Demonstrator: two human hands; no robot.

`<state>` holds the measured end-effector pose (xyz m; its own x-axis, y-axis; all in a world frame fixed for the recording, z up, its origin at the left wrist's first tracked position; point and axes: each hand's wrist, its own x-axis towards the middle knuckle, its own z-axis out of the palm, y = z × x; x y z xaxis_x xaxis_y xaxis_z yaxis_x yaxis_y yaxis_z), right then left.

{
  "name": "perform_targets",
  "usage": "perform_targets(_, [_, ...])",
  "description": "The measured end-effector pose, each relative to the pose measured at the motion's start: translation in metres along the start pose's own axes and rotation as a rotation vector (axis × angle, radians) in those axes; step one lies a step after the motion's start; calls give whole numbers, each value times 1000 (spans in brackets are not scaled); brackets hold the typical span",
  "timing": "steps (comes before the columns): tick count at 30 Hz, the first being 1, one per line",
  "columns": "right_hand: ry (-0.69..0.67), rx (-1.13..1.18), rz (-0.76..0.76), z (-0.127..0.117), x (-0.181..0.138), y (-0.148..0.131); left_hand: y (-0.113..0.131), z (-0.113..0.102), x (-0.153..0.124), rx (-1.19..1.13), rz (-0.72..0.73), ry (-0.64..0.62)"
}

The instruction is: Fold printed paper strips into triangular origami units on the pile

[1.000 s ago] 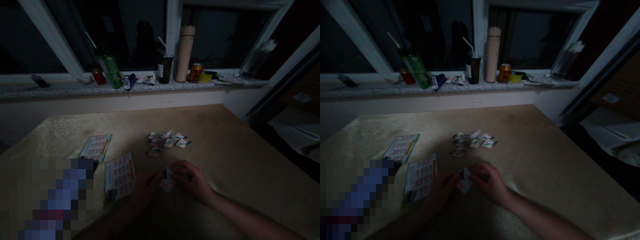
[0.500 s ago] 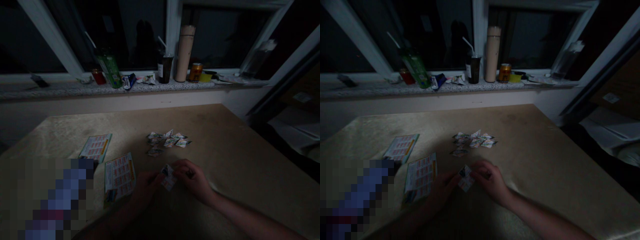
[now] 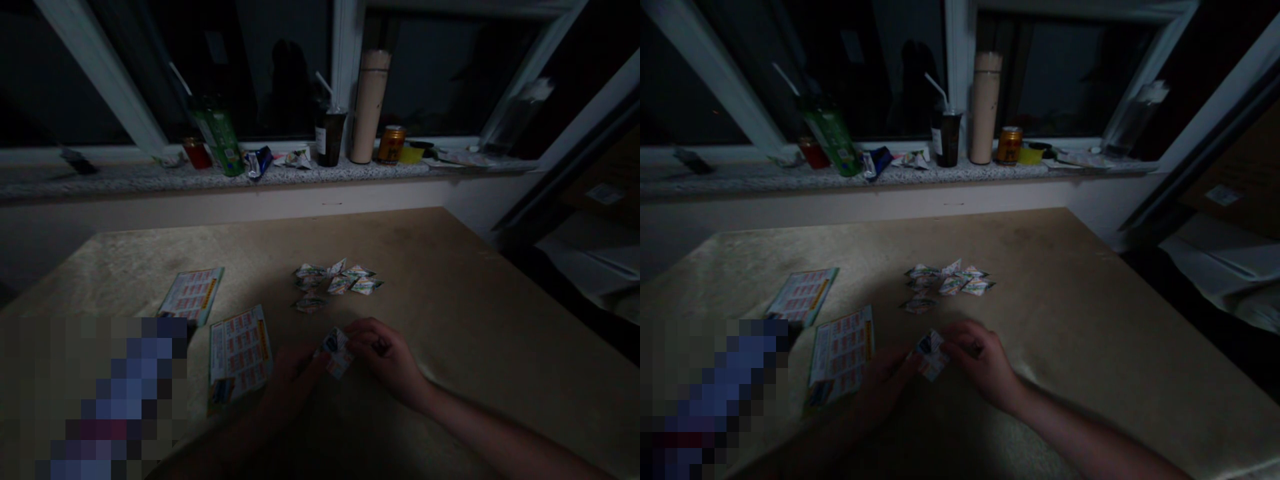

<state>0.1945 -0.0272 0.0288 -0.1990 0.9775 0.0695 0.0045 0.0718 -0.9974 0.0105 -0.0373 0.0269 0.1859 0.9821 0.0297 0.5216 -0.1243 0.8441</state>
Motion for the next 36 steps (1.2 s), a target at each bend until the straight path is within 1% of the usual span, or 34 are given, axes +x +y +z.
perform_targets(2, [3,-17,-7,0,0,-1,0,0,0,-13,-10,4])
perform_targets(5, [18,-40,-19,-1,1,-2,0,1,0,-5,-43,51])
perform_targets(8, [27,-45,-34,-1,1,-3,0,1,0,-3,-44,71])
perform_targets(14, [13,-31,-6,-2,1,-1,3,-1,1,-20,-22,27])
perform_targets(18, [11,-49,-31,-2,1,-1,4,-2,1,-29,-1,-7])
perform_targets(21, [11,-61,-52,-3,2,-2,5,-3,1,-12,26,11])
perform_targets(27, [18,-57,-23,-1,1,-2,5,-3,0,18,50,18])
perform_targets(31, [12,-42,-5,-1,1,-2,3,-2,-1,1,18,-1])
perform_targets(36, [32,-66,-13,-1,1,-3,2,-1,-1,0,-43,11])
